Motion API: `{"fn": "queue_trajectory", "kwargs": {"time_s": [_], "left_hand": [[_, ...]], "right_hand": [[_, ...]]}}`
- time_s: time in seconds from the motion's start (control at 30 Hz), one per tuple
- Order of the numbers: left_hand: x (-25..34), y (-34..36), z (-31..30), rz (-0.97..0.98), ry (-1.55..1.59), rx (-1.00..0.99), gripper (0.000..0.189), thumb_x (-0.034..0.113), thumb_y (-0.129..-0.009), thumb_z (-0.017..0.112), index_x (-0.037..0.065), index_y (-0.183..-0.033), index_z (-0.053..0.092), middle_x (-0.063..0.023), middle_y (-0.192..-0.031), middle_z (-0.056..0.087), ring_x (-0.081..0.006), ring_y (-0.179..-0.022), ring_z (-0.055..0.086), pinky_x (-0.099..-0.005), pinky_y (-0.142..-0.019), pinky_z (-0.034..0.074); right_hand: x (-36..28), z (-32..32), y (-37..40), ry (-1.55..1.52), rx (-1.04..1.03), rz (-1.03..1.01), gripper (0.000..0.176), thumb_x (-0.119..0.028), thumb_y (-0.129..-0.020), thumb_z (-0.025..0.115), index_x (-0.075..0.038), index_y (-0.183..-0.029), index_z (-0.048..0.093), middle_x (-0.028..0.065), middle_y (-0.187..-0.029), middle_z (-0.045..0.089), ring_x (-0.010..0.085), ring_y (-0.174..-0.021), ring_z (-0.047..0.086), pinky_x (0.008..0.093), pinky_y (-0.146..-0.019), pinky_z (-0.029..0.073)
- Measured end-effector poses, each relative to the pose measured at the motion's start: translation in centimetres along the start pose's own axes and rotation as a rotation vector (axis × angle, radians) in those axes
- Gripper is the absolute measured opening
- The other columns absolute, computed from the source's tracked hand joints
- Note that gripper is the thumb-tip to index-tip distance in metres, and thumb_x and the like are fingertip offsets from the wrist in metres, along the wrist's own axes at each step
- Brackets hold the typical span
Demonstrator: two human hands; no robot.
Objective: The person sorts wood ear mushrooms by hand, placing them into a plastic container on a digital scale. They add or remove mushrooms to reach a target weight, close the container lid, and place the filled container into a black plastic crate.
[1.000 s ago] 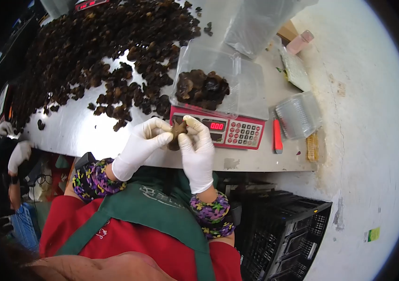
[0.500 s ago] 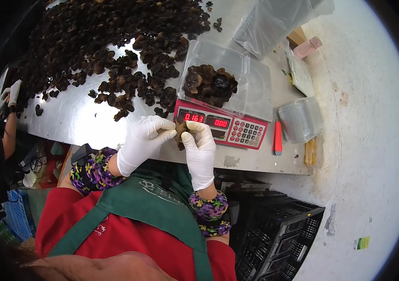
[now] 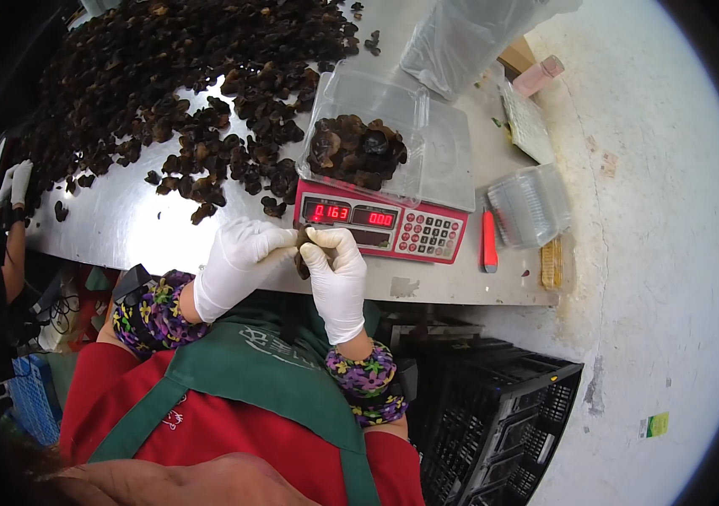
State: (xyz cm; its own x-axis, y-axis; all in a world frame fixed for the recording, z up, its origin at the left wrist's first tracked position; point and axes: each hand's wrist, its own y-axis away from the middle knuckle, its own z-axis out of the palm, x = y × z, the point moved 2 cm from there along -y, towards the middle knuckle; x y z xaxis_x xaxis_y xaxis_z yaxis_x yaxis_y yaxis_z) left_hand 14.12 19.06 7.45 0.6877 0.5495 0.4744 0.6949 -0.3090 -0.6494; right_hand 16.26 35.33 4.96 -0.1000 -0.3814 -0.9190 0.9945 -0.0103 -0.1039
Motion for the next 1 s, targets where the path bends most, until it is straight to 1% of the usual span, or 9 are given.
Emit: {"fn": "queue_trajectory", "kwargs": {"time_s": [0.43, 0.53, 0.63, 0.67, 0.73, 0.8, 0.83, 0.93, 1.0], "left_hand": [[-0.1, 0.3, 0.5, -0.042, -0.016, -0.021, 0.017, 0.012, -0.076, 0.076, 0.013, -0.086, 0.062, -0.0044, -0.073, 0.062, -0.0268, -0.067, 0.063, -0.0378, -0.061, 0.048], [-0.3, 0.2, 0.5, -0.122, 0.194, -0.029, 0.012, 0.008, -0.083, 0.072, 0.01, -0.089, 0.063, -0.0023, -0.076, 0.064, -0.0191, -0.069, 0.065, -0.0321, -0.063, 0.049], [-1.3, 0.5, 0.7, -0.619, 0.929, 0.002, 0.006, 0.008, -0.097, 0.062, 0.003, -0.094, 0.063, 0.0021, -0.083, 0.062, -0.0037, -0.08, 0.055, -0.023, -0.072, 0.047], [-2.1, 0.5, -0.1, -0.568, 0.792, -0.071, 0.008, 0.008, -0.096, 0.062, 0.001, -0.092, 0.061, -0.0036, -0.089, 0.067, -0.01, -0.081, 0.062, -0.0266, -0.075, 0.05], [-3.5, 0.8, 0.9, -0.802, 1.058, -0.111, 0.009, 0.011, -0.099, 0.058, 0.003, -0.094, 0.06, -0.0041, -0.089, 0.067, -0.0117, -0.08, 0.062, -0.0262, -0.073, 0.049], [-4.2, 1.1, 5.0, -0.959, 1.447, -0.018, 0.011, 0.013, -0.101, 0.055, 0.004, -0.097, 0.059, -0.0041, -0.088, 0.066, -0.013, -0.076, 0.061, -0.0257, -0.071, 0.048], [-4.2, 0.7, 5.2, -1.148, 1.316, 0.126, 0.01, 0.012, -0.1, 0.055, 0.004, -0.099, 0.059, -0.0036, -0.087, 0.065, -0.0132, -0.075, 0.06, -0.0259, -0.071, 0.047], [-7.8, 3.3, 3.2, -1.099, 0.977, 0.307, 0.009, 0.012, -0.1, 0.054, 0.005, -0.097, 0.06, -0.0035, -0.087, 0.065, -0.0111, -0.074, 0.059, -0.0253, -0.07, 0.047], [-9.4, 4.7, 1.9, -1.053, 0.927, 0.244, 0.014, 0.015, -0.102, 0.054, 0.006, -0.094, 0.06, -0.0029, -0.09, 0.067, -0.0085, -0.079, 0.059, -0.0224, -0.073, 0.047]], "right_hand": [[0.7, -0.5, -0.1, 0.28, -0.009, -0.075, 0.014, 0.0, -0.094, 0.07, -0.001, -0.106, 0.064, 0.0007, -0.099, 0.059, 0.0076, -0.087, 0.059, 0.0228, -0.077, 0.05], [-0.3, -0.2, 0.2, 0.174, 0.03, -0.067, 0.01, -0.001, -0.096, 0.067, 0.0, -0.104, 0.063, 0.0022, -0.096, 0.06, 0.0098, -0.083, 0.061, 0.024, -0.075, 0.051], [-2.4, -0.3, -0.7, 0.166, 0.127, -0.191, 0.006, -0.003, -0.098, 0.064, -0.001, -0.103, 0.061, 0.0037, -0.09, 0.061, 0.0123, -0.077, 0.062, 0.0258, -0.073, 0.053], [-3.7, -0.4, -1.3, 0.14, 0.208, -0.188, 0.006, -0.006, -0.1, 0.062, -0.001, -0.103, 0.06, 0.0051, -0.086, 0.062, 0.0135, -0.072, 0.063, 0.0279, -0.073, 0.055], [-5.8, -0.2, -2.9, 0.142, 0.243, -0.253, 0.006, -0.007, -0.102, 0.059, -0.001, -0.103, 0.059, 0.0058, -0.087, 0.064, 0.0128, -0.073, 0.063, 0.0281, -0.073, 0.055], [-1.5, 1.0, -3.5, 0.061, 0.326, -0.178, 0.006, -0.006, -0.103, 0.056, -0.001, -0.102, 0.06, 0.0061, -0.085, 0.065, 0.013, -0.073, 0.063, 0.0285, -0.074, 0.055], [1.3, -0.1, -2.6, 0.331, 0.311, -0.128, 0.007, -0.006, -0.102, 0.057, 0.0, -0.101, 0.059, 0.0056, -0.086, 0.066, 0.0135, -0.075, 0.064, 0.0298, -0.074, 0.055], [8.4, -2.4, 1.2, 0.791, 0.134, -0.395, 0.029, -0.014, -0.095, 0.068, -0.002, -0.12, 0.063, 0.0125, -0.105, 0.067, 0.0231, -0.089, 0.066, 0.0346, -0.08, 0.054], [7.4, -0.6, 2.3, 1.055, -0.085, -0.474, 0.052, -0.019, -0.087, 0.075, -0.007, -0.135, 0.059, 0.0157, -0.12, 0.062, 0.0312, -0.103, 0.063, 0.0409, -0.088, 0.052]]}}
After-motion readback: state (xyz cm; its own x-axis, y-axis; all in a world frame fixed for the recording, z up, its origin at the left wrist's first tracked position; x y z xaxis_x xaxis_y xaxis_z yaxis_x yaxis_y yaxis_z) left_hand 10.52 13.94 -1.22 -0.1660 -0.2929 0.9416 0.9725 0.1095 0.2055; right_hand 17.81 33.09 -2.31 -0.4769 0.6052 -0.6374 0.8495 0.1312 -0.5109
